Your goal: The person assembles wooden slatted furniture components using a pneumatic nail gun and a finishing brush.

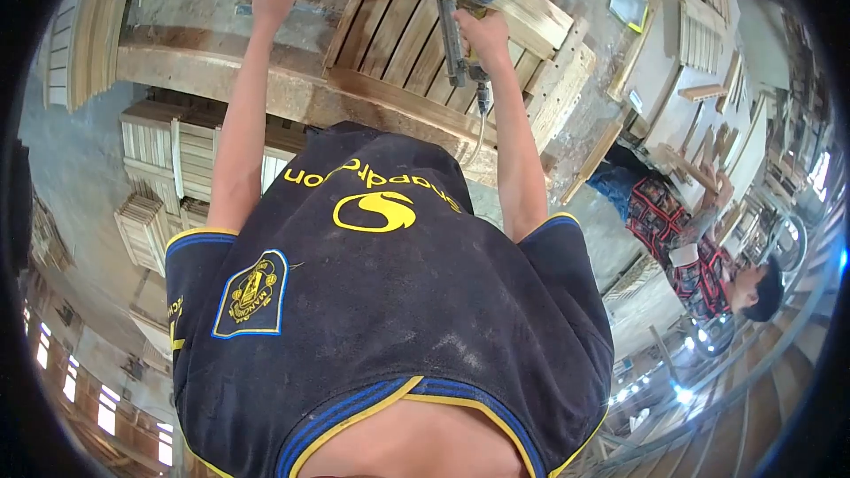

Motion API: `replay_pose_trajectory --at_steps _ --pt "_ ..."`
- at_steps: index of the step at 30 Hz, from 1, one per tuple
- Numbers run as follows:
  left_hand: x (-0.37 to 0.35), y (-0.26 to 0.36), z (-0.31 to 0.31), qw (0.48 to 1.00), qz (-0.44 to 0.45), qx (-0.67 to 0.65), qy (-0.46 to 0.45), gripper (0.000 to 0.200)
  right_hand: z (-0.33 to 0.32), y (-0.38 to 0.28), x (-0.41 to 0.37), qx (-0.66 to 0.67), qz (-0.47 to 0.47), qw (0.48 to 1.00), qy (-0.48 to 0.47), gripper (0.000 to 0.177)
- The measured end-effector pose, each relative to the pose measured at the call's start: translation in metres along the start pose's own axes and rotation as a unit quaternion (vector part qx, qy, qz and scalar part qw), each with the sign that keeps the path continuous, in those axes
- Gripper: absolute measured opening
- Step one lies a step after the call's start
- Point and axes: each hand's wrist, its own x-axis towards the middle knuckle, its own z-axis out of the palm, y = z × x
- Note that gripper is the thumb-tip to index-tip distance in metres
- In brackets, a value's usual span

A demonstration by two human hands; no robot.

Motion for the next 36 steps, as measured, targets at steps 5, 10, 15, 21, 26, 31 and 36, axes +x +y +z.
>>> replay_pose_trajectory --at_steps 5,10,15,21,26,31,36 --pt "0.003 -0.002 0.004 0.999 -0.009 -0.035 -0.005 0.025 0.006 -0.017 -0.004 0.014 -0.011 1.000 0.007 0.013" --pt "-0.005 0.013 -0.005 1.000 0.002 -0.024 -0.006 0.023 0.029 -0.032 0.011 0.042 0.013 0.998 -0.047 0.022" --pt "-0.012 0.039 -0.015 0.999 -0.025 -0.043 0.011 0.022 0.047 -0.049 0.027 0.055 -0.012 0.989 -0.139 0.019" --pt "-0.013 0.041 -0.017 0.998 -0.049 -0.033 -0.011 0.028 0.051 -0.050 0.027 0.028 -0.006 0.992 -0.122 0.018" --pt "-0.012 0.041 -0.017 0.999 -0.020 -0.033 -0.002 0.028 0.047 -0.044 0.012 -0.109 -0.057 0.985 -0.120 0.030" --pt "-0.014 0.042 -0.018 0.999 -0.046 -0.017 -0.001 0.027 0.048 -0.009 -0.076 -0.319 -0.060 0.913 -0.248 0.035" --pt "-0.013 0.038 -0.016 0.999 -0.039 -0.019 -0.012 0.026 0.090 0.006 -0.135 -0.440 -0.199 0.833 -0.271 0.038"
